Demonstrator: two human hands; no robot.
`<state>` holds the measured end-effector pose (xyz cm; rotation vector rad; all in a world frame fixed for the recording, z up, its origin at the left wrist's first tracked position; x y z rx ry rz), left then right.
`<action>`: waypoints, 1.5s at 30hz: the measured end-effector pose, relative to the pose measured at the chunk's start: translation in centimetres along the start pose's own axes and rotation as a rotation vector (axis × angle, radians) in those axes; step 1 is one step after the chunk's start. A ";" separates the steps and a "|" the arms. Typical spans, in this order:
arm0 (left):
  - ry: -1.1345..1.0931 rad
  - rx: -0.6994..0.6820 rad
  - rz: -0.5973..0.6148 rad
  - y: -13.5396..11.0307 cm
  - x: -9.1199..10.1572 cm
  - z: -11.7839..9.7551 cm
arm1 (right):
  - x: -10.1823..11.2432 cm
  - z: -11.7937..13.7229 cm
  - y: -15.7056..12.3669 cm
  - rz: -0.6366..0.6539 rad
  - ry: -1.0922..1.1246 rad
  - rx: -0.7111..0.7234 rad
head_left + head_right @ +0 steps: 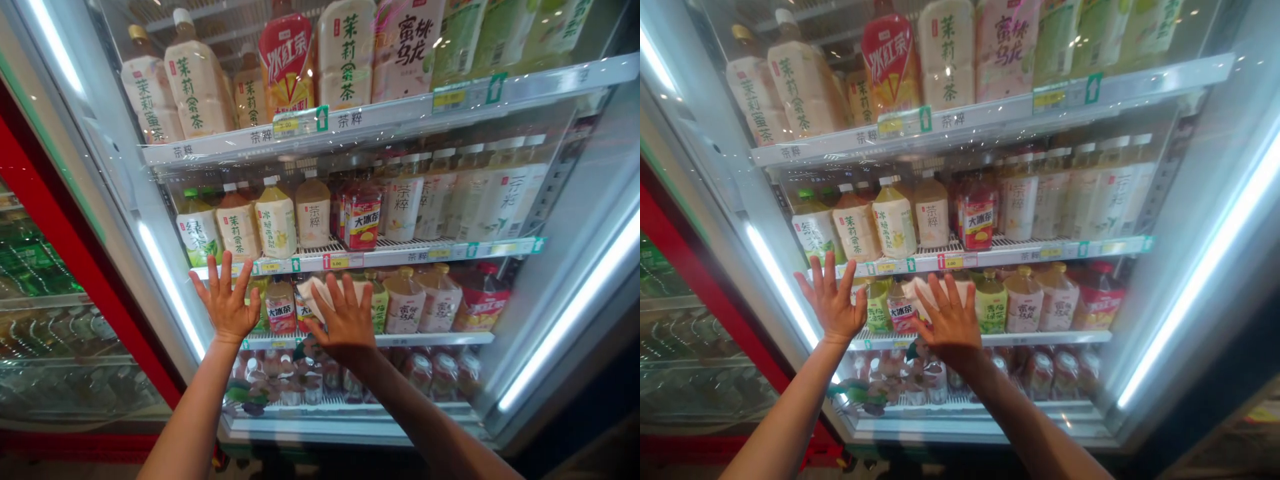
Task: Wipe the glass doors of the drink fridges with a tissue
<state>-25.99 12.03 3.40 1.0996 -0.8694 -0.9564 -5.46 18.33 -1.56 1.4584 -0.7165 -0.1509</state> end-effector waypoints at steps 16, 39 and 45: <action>0.036 0.052 0.055 -0.4 -0.1 -0.1 | -0.5 1.7 6.4 -0.008 0.107 -0.030; 0.048 0.072 0.155 -0.5 -0.5 -0.1 | -4.5 5.7 -2.1 0.064 0.164 -0.015; 0.027 0.029 -0.005 -0.3 0.3 -0.3 | -2.3 4.2 6.6 -0.050 0.150 -0.015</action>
Point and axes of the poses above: each hand's wrist, its own y-axis towards the middle knuckle, its own x-axis out of the back of the hand, z = x × y, the point moved 5 cm from there along y, towards the middle knuckle, and after that the axes turned 15 degrees about y, right-handed, at the moved point
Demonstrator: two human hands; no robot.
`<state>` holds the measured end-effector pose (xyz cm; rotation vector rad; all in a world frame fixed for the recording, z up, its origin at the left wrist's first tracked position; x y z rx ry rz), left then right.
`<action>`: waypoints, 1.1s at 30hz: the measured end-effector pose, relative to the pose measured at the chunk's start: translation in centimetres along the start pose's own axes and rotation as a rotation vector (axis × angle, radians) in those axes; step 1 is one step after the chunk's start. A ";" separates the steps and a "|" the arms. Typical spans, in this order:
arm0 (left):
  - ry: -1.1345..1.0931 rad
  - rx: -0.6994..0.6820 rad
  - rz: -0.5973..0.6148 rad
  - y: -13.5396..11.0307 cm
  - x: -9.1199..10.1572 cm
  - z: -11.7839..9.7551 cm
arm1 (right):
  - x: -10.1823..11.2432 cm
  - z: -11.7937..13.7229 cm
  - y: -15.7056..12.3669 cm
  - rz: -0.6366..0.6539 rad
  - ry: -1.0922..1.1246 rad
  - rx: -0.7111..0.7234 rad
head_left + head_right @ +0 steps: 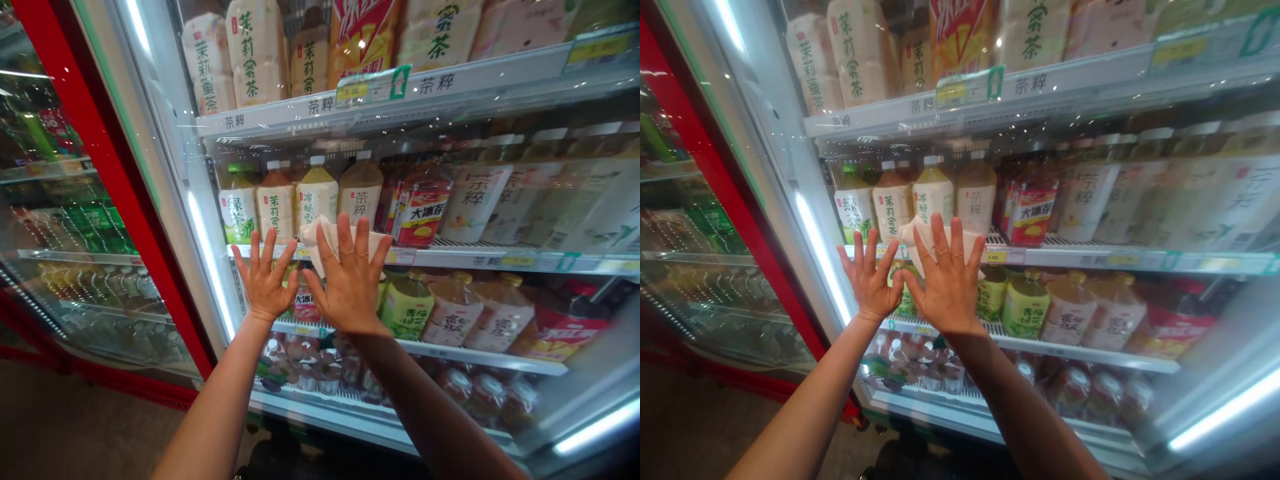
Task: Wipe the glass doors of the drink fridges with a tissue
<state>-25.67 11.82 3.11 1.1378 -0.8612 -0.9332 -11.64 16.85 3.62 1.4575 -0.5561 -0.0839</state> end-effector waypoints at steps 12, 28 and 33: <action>0.005 -0.008 -0.019 0.1 0.0 0.0 | 0.4 -2.2 -7.5 0.063 -0.069 -0.058; -0.037 -0.013 0.066 -0.1 -0.2 0.6 | 8.0 -9.6 -0.1 -0.037 -0.157 -0.037; -0.077 -0.050 0.063 0.6 1.5 -1.7 | 9.3 -10.7 -8.7 0.096 -0.143 0.041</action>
Point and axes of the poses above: each hand's wrist, its own y-axis towards the middle knuckle, its own x-axis out of the back of the hand, z = x × y, the point moved 5 cm from there along y, towards the middle knuckle, and after that the axes turned 15 degrees about y, right-handed, at the moved point
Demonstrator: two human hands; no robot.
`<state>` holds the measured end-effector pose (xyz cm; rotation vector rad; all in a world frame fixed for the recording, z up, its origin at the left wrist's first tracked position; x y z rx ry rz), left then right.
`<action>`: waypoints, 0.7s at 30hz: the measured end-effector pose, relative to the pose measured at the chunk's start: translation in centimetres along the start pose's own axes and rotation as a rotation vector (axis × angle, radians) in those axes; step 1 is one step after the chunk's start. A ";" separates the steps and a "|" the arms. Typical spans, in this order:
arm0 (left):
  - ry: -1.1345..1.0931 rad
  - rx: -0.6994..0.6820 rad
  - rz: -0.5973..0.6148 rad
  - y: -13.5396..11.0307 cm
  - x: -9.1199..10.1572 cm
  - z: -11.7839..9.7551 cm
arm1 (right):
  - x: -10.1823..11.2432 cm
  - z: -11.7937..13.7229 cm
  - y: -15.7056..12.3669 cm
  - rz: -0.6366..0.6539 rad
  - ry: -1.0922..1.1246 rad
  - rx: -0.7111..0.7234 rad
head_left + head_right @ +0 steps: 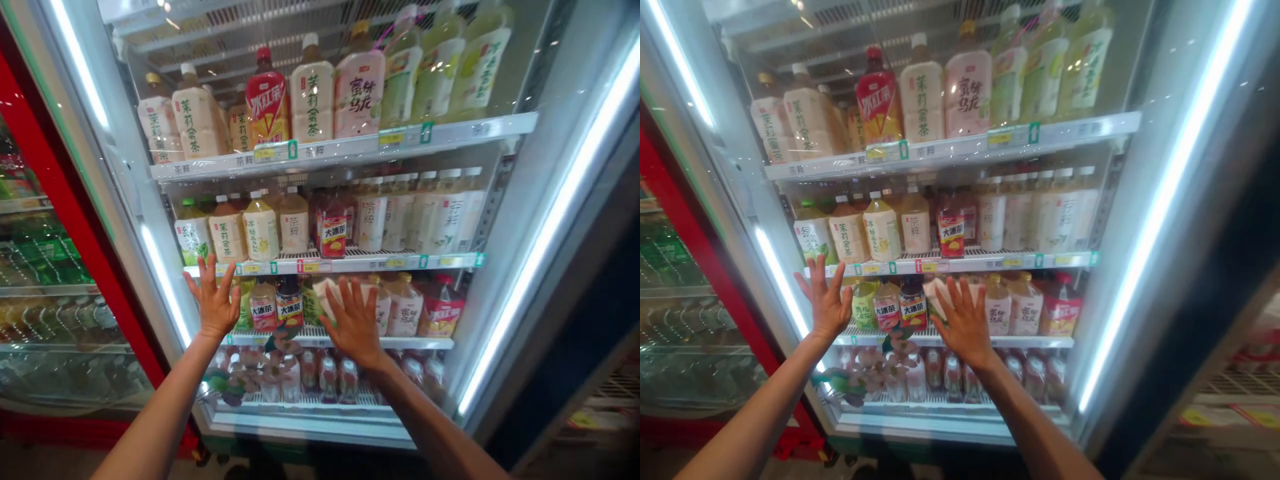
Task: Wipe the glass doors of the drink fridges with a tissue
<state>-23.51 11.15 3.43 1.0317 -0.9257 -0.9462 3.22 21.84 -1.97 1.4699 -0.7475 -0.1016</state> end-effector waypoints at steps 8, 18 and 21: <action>-0.108 -0.230 -0.040 10.2 0.3 -14.2 | 6.7 -8.8 7.6 -0.183 -0.095 -0.091; -0.048 -0.540 -0.085 15.4 -2.1 -21.2 | 5.2 -8.2 -0.6 -0.132 -0.134 -0.082; -0.061 -0.518 -0.085 15.2 -2.3 -21.1 | 6.8 -9.7 3.6 -0.185 -0.139 -0.135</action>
Point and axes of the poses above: each hand's wrist, its own y-axis towards the middle knuckle, its own x-axis out of the back of the hand, z = x × y, the point moved 5 cm from there along y, towards the middle knuckle, and after that the axes turned 15 degrees about y, right-handed, at the moved point
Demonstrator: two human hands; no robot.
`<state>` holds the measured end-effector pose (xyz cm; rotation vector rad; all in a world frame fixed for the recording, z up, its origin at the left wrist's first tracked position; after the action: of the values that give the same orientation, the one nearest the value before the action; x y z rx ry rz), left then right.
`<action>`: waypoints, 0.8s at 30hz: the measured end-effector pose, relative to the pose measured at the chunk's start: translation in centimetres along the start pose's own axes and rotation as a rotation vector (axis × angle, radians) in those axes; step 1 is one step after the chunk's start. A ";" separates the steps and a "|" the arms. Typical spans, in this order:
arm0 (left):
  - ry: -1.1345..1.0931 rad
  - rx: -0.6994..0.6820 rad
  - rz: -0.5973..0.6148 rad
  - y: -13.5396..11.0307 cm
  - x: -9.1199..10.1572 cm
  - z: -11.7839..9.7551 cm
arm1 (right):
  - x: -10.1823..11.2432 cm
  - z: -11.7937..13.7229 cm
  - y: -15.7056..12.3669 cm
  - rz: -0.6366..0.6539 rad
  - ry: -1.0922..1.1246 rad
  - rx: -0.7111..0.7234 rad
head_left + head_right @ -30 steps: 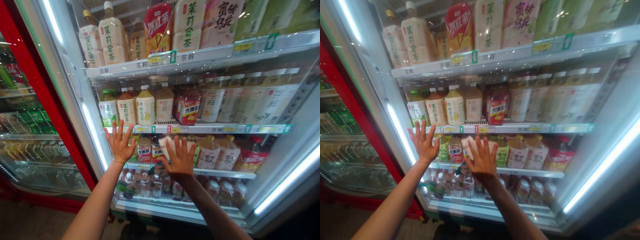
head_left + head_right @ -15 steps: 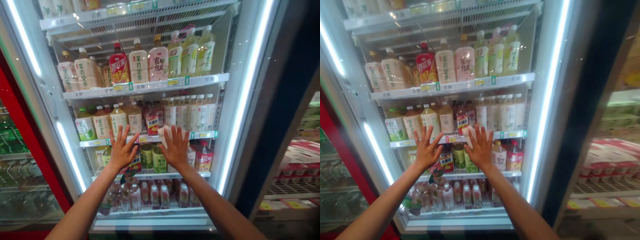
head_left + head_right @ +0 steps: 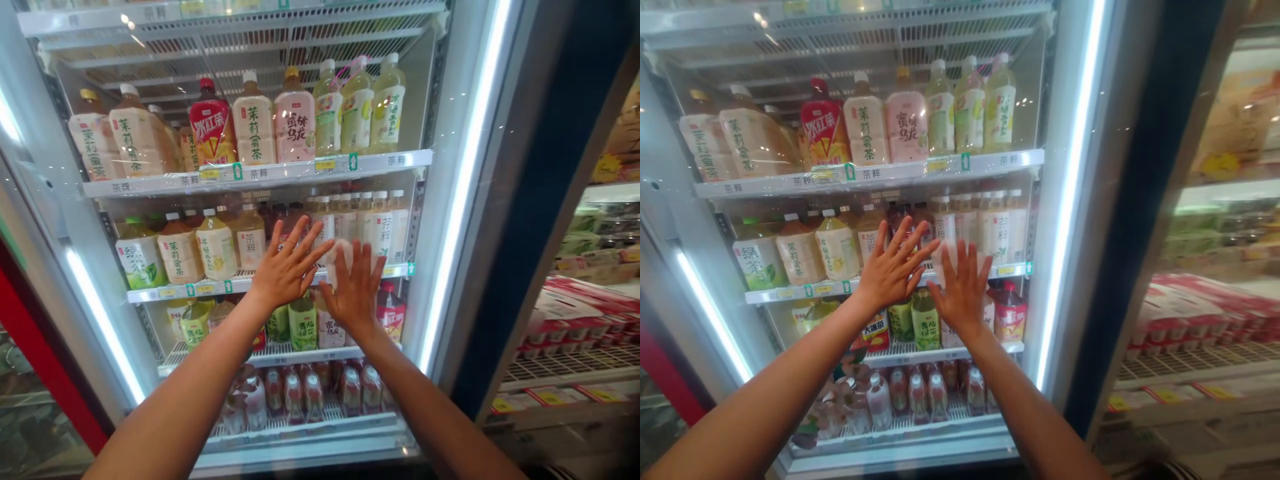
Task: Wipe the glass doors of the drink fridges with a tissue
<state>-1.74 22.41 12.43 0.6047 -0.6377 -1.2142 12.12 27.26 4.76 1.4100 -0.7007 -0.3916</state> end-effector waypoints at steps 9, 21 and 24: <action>0.000 0.089 -0.031 -0.5 0.2 -0.5 | -1.2 2.1 -4.3 0.016 0.023 -0.048; -0.023 0.233 0.033 -3.3 0.4 -2.5 | -1.5 2.0 -7.0 0.041 -0.003 -0.062; -0.020 0.253 0.053 -4.6 0.3 -3.4 | -1.8 3.1 -10.8 0.110 0.023 0.061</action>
<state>-2.11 21.26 6.84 0.7825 -0.8268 -1.0998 10.45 24.47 -6.09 1.4239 -0.7732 -0.2689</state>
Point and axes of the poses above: each hand's wrist, its own y-axis towards the middle knuckle, its own x-axis out of the back of the hand, z = x × y, the point moved 5 cm from there along y, towards the middle knuckle, and after that the axes turned 15 degrees about y, right-handed, at the moved point
